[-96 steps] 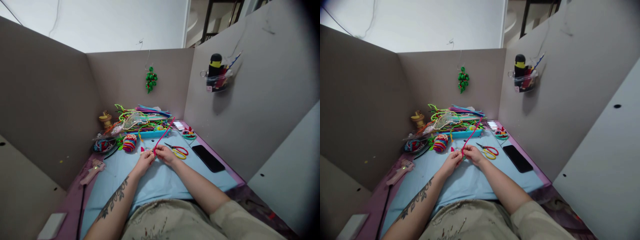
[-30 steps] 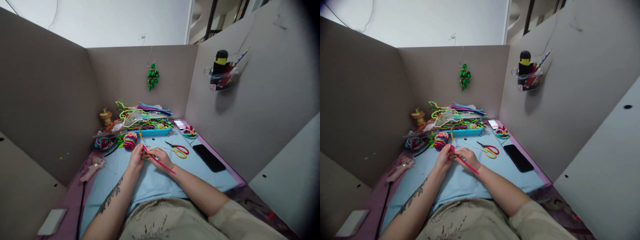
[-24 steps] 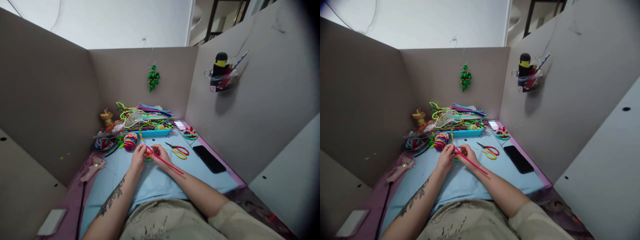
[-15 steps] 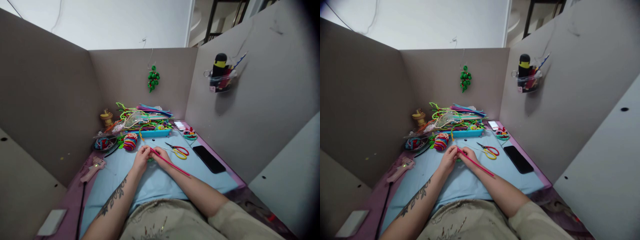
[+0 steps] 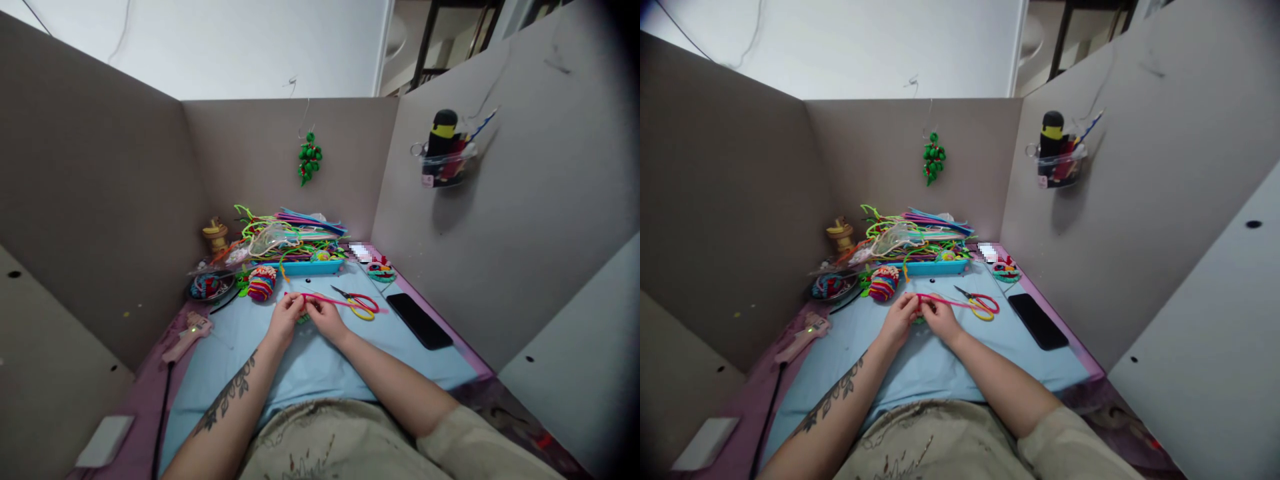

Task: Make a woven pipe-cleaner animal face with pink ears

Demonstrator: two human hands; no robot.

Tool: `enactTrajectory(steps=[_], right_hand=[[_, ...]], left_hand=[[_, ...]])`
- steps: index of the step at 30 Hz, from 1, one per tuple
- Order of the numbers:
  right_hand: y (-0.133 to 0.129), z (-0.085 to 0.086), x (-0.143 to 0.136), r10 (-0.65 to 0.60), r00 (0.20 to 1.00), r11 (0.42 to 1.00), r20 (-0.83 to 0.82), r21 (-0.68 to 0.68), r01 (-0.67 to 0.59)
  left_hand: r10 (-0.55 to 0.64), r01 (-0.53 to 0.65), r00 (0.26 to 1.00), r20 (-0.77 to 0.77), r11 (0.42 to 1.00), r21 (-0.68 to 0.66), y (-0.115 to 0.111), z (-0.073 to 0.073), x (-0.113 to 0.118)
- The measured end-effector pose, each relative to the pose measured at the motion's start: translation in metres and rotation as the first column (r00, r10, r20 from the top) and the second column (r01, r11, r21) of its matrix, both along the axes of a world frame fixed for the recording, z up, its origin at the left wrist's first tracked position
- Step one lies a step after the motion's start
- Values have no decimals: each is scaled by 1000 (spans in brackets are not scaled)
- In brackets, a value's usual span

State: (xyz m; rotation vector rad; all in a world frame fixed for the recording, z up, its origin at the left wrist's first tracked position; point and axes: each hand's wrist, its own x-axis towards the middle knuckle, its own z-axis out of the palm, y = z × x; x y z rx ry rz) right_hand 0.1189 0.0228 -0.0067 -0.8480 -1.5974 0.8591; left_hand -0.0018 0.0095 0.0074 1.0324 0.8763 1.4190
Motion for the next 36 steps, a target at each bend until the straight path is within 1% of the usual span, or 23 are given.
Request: enactTrajectory(steps=[4, 8, 11, 13, 15, 18, 21, 23, 25, 27, 29, 32, 34, 36], right_hand=[[3, 0, 7, -1, 994, 999, 113, 32, -3], [7, -1, 15, 54, 974, 998, 218, 22, -60], [10, -2, 19, 89, 956, 995, 279, 10, -96], [11, -1, 22, 97, 940, 992, 327, 39, -116], [12, 2, 25, 112, 917, 983, 382, 96, -160], [13, 6, 31, 125, 899, 971, 420, 136, -198], [14, 9, 34, 88, 932, 987, 351, 94, -129], [14, 10, 35, 90, 959, 993, 270, 44, -105], [14, 10, 33, 135, 973, 991, 187, -12, -135], [15, 9, 31, 186, 975, 982, 120, -60, -179], [15, 7, 29, 222, 973, 972, 65, -97, -215], [16, 6, 27, 289, 956, 943, -55, -159, -294], [17, 8, 27, 344, 930, 909, -129, -203, -364], [17, 9, 29, 402, 902, 863, -160, -262, -431]], left_hand=[[123, -96, 970, -211, 986, 135, 2, -1, -5], [138, -94, 946, -293, 983, 159, 1, 0, -7], [169, -102, 910, -378, 976, 191, 1, 1, -10], [185, -89, 879, -438, 969, 231, 2, 1, -13], [192, -50, 841, -506, 959, 280, 3, 0, -16], [238, 16, 748, -620, 927, 375, 7, -3, -22], [311, 41, 648, -695, 897, 440, 9, -7, -24], [323, 63, 597, -734, 894, 444, 9, -8, -23], [307, 111, 554, -773, 893, 435, 7, -7, -21], [282, 165, 530, -800, 891, 423, 4, -5, -18], [240, 213, 534, -811, 890, 403, 3, -3, -16], [137, 265, 581, -802, 900, 346, 2, 1, -15], [49, 290, 622, -781, 913, 288, 2, 3, -15], [-50, 315, 657, -752, 924, 214, 2, 4, -16]])
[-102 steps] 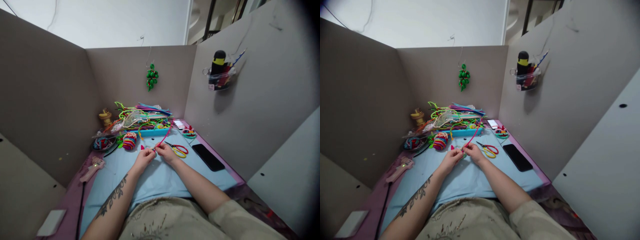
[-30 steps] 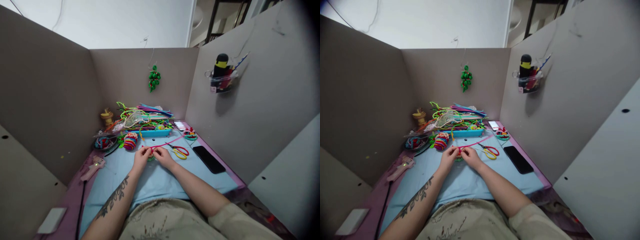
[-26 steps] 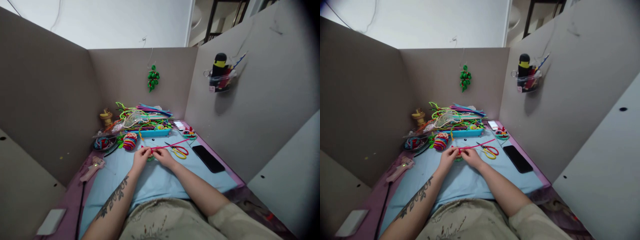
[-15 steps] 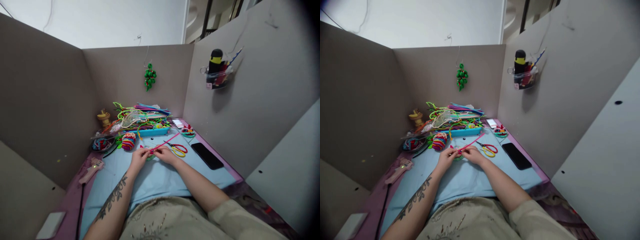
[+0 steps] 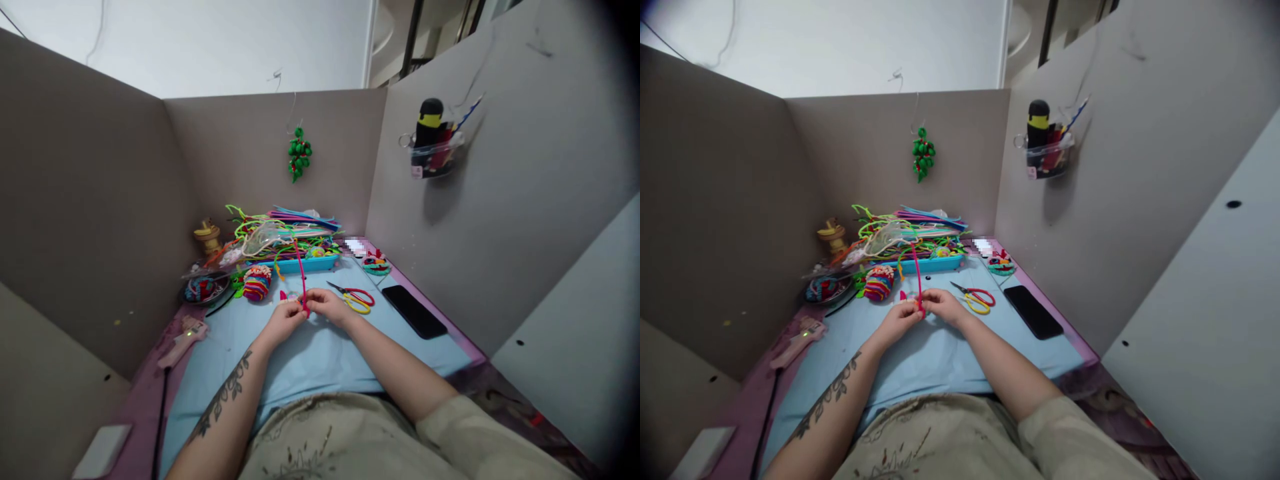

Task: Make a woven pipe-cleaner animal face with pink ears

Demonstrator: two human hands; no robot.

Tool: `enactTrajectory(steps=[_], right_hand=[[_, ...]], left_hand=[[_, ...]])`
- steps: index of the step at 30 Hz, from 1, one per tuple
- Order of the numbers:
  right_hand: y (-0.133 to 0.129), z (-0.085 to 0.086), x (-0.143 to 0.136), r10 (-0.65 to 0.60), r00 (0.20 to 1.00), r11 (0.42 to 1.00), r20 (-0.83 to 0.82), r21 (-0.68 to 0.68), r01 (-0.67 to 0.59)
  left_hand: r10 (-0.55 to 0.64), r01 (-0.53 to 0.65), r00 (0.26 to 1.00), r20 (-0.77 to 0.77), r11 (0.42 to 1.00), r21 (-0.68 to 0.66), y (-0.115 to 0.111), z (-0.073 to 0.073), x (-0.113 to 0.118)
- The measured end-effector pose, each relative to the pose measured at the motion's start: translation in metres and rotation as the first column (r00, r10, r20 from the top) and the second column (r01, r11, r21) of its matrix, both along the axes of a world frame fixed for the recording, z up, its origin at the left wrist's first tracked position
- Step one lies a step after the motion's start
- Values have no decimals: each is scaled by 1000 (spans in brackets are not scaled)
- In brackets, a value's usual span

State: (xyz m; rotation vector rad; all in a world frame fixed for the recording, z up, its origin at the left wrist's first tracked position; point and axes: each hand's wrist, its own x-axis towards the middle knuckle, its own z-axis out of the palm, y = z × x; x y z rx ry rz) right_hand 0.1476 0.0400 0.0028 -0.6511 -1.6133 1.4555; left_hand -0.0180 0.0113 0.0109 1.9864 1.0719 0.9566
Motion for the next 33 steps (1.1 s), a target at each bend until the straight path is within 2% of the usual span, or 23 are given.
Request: enactTrajectory(steps=[3, 5, 15, 17, 20, 24, 28, 33], right_hand=[[0, 1, 3, 92, 996, 989, -15, -115, -93], [0, 0, 4, 119, 991, 977, -66, -172, -129], [-5, 3, 5, 204, 964, 962, -172, -147, -230], [-5, 2, 5, 189, 966, 961, -174, -169, -218], [-2, 0, 3, 92, 983, 970, -161, -210, -125], [3, -4, 1, -23, 989, 986, -148, -165, -1], [5, -7, 2, -35, 991, 996, -129, -81, 24], [1, -2, 3, -21, 995, 999, -99, -49, 16]], left_hand=[[-29, 37, 998, 50, 988, -149, -2, 1, 0], [-39, 53, 997, 73, 980, -194, -3, 2, 0], [-51, 63, 994, 101, 991, -115, -5, 4, 0], [-71, 81, 993, 95, 991, -106, -6, 5, 0], [-89, 95, 994, 64, 991, -97, -7, 6, 1], [-41, 45, 997, 66, 997, -62, -7, 8, 1], [-19, 27, 994, 109, 997, -70, -6, 9, -1], [-13, 25, 992, 127, 995, -93, -5, 9, -2]])
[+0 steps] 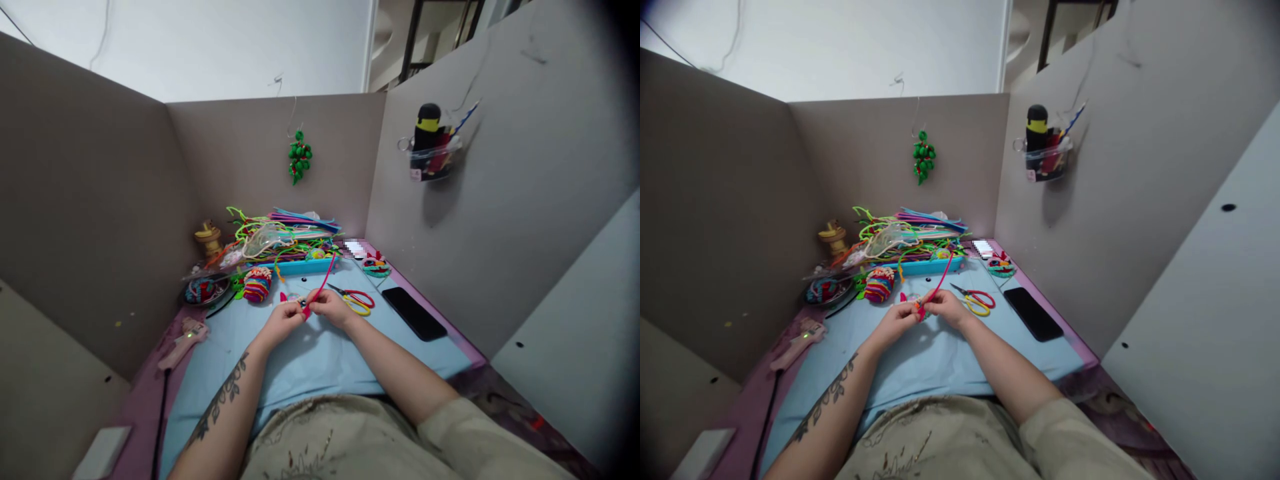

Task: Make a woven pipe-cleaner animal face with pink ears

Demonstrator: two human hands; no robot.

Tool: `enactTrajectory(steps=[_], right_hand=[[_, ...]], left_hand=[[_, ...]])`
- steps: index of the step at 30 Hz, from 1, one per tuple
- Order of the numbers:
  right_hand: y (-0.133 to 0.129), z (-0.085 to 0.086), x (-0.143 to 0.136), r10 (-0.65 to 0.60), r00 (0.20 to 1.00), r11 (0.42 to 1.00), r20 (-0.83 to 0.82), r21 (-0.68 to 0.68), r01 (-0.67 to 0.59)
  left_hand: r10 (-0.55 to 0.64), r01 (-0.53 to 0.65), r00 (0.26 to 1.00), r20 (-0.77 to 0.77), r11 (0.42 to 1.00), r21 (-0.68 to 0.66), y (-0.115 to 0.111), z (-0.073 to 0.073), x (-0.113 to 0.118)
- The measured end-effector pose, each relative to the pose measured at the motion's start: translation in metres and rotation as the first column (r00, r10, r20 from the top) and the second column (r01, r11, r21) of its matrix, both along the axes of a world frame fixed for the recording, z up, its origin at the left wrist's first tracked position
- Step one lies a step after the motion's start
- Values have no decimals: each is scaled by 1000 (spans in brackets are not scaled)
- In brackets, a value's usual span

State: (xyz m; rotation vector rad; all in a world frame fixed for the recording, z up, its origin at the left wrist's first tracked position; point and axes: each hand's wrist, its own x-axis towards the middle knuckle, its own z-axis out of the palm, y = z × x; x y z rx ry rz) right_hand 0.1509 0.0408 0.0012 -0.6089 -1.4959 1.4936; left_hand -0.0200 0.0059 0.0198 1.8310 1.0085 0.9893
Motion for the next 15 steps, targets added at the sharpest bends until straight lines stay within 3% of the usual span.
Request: enactTrajectory(steps=[6, 12, 15], right_hand=[[-2, 2, -3, -20, 999, 998, -31, -59, 18], [1, -2, -7, -117, 993, 992, 31, -51, 119], [-1, 0, -8, -122, 992, 992, 23, -42, 122]], left_hand=[[-5, 7, 999, -44, 999, 39, 1, -2, 1], [172, -118, 968, -185, 955, 272, 2, -9, 2], [199, -151, 969, -150, 948, 281, 2, -11, 3]])
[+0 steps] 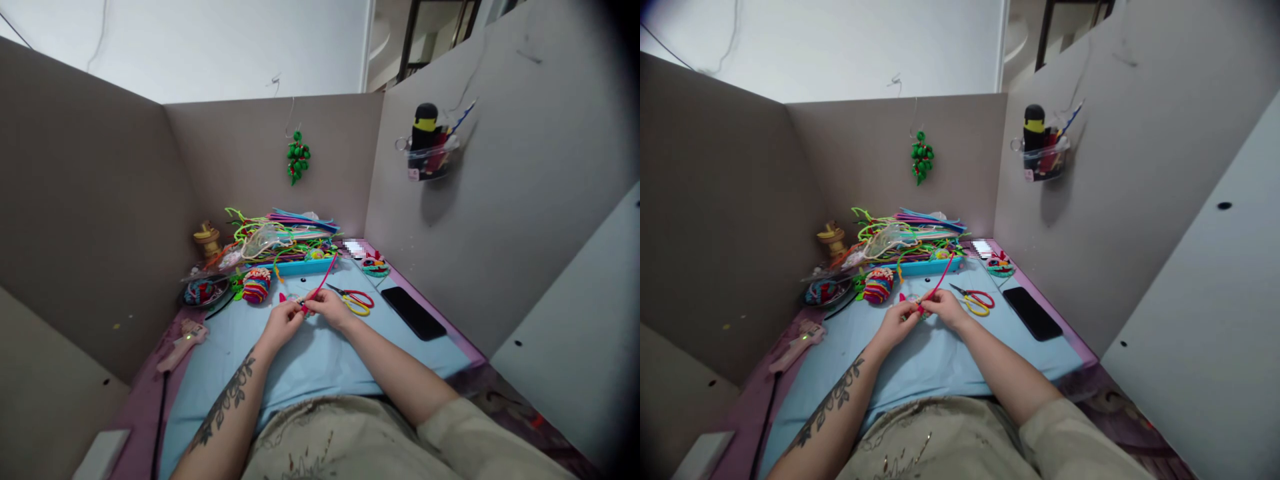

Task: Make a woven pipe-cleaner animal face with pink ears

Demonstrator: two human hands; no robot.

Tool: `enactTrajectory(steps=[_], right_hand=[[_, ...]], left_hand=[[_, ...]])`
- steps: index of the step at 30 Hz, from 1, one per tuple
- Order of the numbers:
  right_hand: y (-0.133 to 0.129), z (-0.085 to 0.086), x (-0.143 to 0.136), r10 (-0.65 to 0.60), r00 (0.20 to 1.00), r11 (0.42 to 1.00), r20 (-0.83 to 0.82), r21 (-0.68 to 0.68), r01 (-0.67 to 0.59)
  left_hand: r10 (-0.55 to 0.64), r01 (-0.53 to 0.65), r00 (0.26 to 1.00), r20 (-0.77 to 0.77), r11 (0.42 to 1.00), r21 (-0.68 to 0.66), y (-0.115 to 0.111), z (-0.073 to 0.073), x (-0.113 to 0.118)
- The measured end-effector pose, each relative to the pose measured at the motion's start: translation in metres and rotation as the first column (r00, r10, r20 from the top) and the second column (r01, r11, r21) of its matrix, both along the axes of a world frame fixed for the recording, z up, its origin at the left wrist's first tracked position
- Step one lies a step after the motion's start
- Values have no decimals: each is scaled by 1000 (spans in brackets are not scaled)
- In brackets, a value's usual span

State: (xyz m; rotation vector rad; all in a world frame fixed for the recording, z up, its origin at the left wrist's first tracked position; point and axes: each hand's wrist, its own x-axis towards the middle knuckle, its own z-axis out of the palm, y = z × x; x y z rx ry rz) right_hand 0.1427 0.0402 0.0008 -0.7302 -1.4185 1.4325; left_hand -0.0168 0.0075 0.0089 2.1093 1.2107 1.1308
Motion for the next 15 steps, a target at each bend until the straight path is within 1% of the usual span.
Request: enactTrajectory(steps=[4, 6, 10, 12, 15], right_hand=[[-2, 2, -1, 5, 999, 999, 38, 34, -6], [-3, 0, -2, -5, 998, 999, 58, 47, 2], [-1, -3, -1, 0, 995, 996, 105, 90, -10], [0, -4, -1, -12, 994, 993, 110, 116, -1], [2, -4, 0, -64, 995, 987, 71, 153, 52]], left_hand=[[-24, 40, 988, 155, 994, -99, 1, -2, 1], [-26, 55, 978, 206, 990, -134, 2, -3, 1], [-32, 74, 974, 225, 981, -182, 5, -6, -1], [-4, 55, 975, 222, 973, -225, 7, -9, -2], [51, 16, 974, 222, 958, -288, 11, -12, -3]])
